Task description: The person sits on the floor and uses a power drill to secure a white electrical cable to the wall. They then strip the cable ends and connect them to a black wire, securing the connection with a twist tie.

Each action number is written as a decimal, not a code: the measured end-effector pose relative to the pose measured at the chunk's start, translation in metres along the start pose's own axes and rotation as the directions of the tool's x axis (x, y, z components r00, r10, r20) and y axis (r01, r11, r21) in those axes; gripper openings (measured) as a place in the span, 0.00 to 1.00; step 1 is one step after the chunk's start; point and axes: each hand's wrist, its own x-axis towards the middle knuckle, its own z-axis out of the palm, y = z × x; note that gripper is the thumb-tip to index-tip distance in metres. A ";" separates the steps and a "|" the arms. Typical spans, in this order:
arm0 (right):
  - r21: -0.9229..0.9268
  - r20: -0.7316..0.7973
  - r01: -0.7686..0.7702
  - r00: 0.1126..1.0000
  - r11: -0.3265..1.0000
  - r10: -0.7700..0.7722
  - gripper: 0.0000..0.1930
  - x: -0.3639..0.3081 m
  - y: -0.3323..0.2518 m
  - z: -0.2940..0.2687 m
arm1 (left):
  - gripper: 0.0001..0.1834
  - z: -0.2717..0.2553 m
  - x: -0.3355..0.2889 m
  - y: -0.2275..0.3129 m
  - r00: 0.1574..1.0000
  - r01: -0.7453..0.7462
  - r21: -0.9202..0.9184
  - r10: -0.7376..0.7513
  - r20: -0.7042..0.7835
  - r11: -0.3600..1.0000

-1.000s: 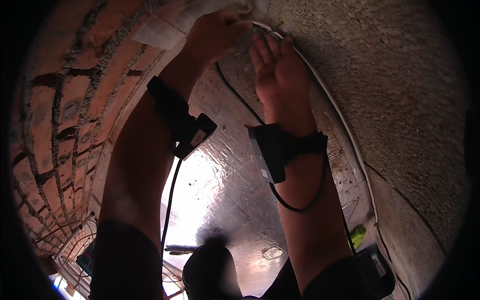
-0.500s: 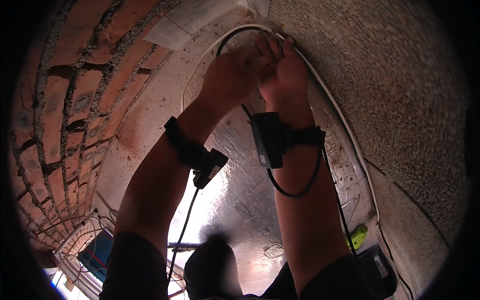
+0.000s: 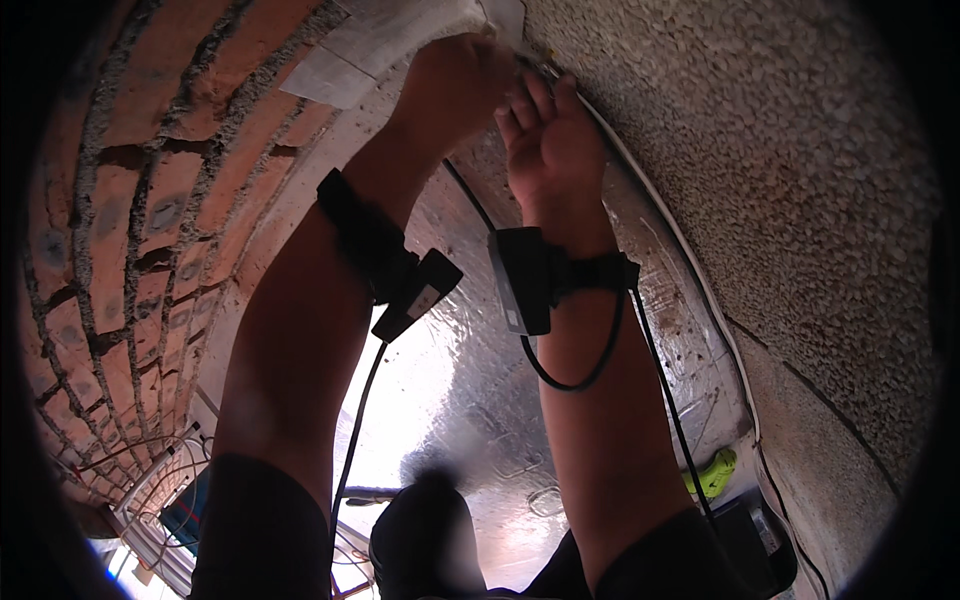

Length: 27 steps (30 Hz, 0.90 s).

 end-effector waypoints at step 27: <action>-0.060 0.227 0.041 0.974 0.997 -0.026 0.32 -0.008 0.001 -0.011 | 0.15 -0.005 -0.003 0.017 0.951 -0.261 0.276 0.296 -0.092 0.925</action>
